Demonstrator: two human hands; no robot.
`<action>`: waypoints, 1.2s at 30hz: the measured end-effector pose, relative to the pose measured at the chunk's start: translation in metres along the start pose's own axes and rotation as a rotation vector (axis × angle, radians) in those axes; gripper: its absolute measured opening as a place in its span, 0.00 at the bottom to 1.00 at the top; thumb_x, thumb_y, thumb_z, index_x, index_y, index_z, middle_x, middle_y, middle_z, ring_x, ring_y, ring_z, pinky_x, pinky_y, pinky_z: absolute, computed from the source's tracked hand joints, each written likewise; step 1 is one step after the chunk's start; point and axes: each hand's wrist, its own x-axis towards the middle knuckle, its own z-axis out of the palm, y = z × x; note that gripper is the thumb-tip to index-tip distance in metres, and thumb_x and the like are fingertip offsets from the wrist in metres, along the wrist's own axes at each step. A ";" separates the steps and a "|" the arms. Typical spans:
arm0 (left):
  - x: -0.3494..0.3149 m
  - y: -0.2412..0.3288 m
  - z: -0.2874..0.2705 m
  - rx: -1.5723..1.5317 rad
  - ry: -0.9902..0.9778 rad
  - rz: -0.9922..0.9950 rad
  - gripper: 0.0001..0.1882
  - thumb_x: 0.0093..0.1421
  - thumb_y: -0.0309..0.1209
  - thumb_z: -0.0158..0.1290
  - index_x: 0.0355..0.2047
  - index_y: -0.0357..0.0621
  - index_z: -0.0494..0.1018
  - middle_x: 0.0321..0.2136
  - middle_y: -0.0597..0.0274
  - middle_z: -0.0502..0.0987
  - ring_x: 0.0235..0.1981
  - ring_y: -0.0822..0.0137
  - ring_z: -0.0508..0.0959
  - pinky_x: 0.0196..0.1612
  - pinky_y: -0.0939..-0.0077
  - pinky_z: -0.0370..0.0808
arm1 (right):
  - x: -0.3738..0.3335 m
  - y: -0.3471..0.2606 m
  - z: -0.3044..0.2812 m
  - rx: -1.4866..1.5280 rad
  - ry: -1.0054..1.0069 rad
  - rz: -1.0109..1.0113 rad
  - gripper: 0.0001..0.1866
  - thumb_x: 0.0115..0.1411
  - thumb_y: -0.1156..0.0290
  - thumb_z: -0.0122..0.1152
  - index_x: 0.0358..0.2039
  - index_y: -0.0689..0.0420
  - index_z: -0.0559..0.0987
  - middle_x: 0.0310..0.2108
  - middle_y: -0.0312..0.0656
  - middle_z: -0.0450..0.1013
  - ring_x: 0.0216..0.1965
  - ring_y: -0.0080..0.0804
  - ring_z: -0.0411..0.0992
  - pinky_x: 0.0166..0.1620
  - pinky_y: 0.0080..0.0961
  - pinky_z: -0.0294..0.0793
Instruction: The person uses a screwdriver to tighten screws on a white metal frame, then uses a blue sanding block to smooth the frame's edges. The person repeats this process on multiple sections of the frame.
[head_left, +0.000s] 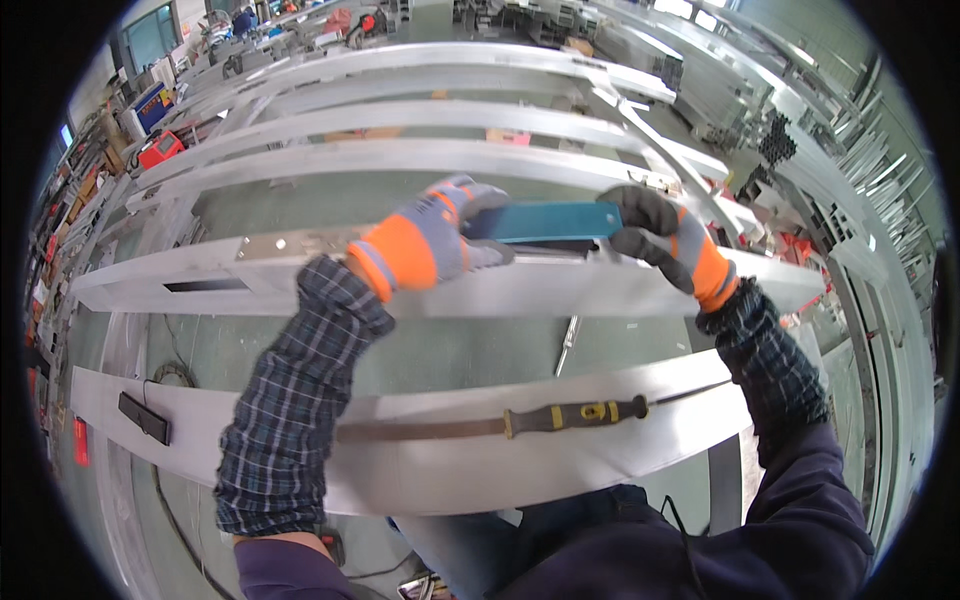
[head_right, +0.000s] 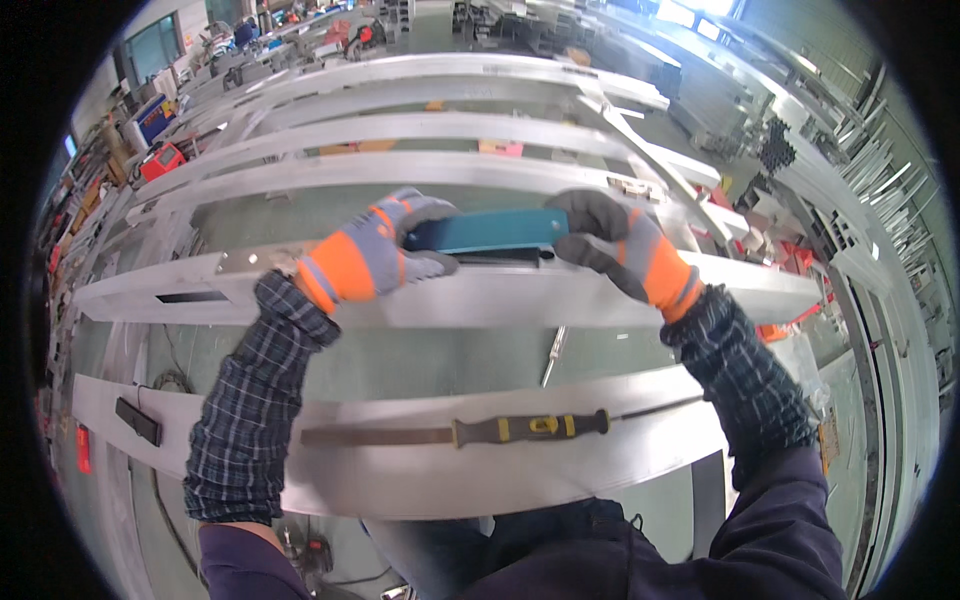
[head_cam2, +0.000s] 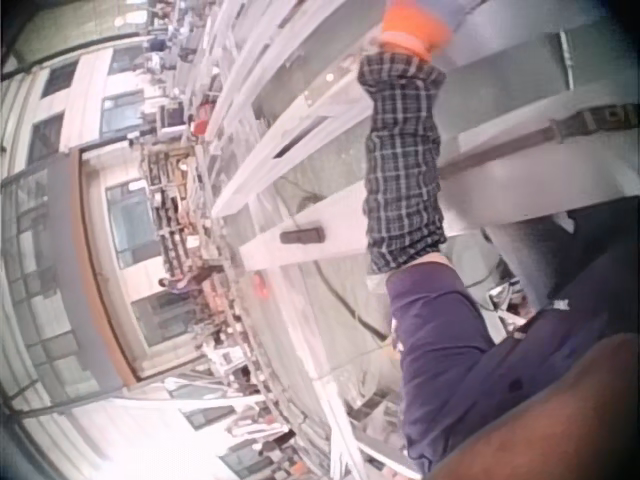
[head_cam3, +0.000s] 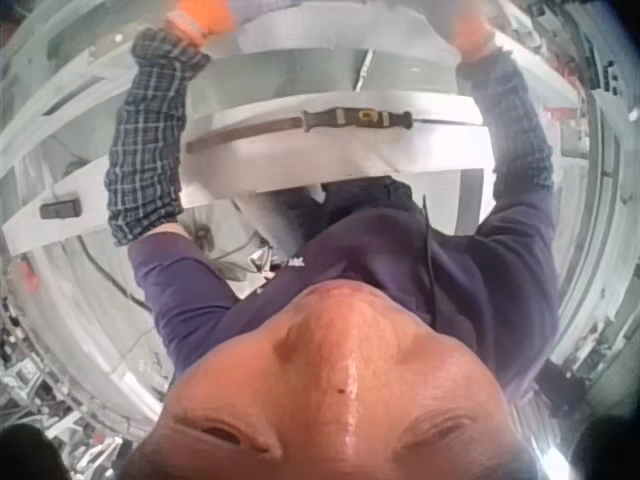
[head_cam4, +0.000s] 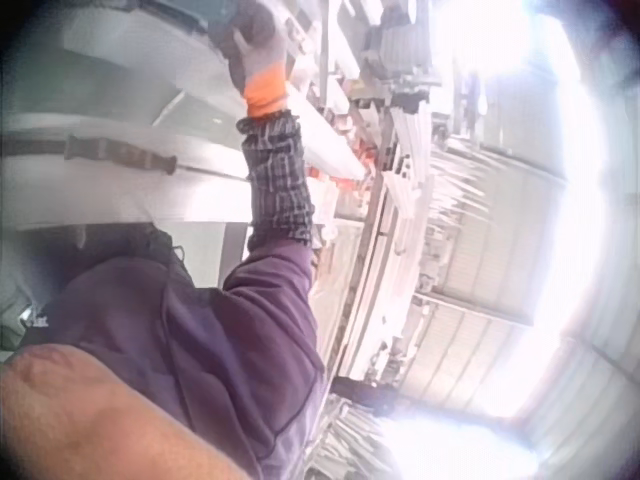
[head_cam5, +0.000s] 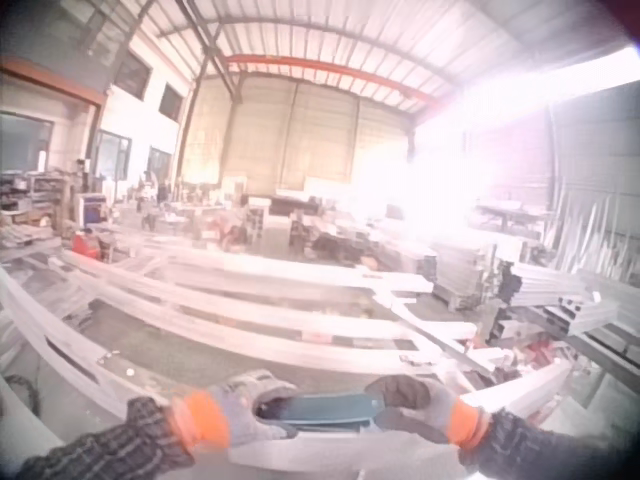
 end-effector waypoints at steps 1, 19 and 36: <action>0.001 -0.004 0.001 0.036 0.055 0.030 0.34 0.59 0.38 0.69 0.62 0.39 0.70 0.52 0.50 0.78 0.52 0.57 0.80 0.58 0.65 0.76 | 0.002 0.001 0.004 0.006 0.067 -0.020 0.29 0.67 0.64 0.69 0.64 0.61 0.72 0.53 0.40 0.77 0.54 0.27 0.76 0.56 0.25 0.76; -0.031 0.060 -0.228 -1.448 0.099 0.569 0.29 0.76 0.41 0.41 0.64 0.25 0.64 0.66 0.31 0.66 0.70 0.34 0.64 0.77 0.29 0.49 | -0.010 0.043 -0.007 -0.018 0.371 0.207 0.16 0.73 0.69 0.57 0.57 0.61 0.80 0.45 0.44 0.82 0.48 0.29 0.79 0.52 0.27 0.78; -0.306 0.128 -0.117 -0.964 0.995 -1.308 0.20 0.71 0.42 0.58 0.56 0.45 0.76 0.43 0.52 0.84 0.40 0.56 0.85 0.43 0.58 0.85 | -0.122 -0.044 0.016 -0.052 0.151 0.445 0.23 0.67 0.67 0.66 0.60 0.60 0.77 0.55 0.51 0.78 0.55 0.44 0.77 0.58 0.35 0.76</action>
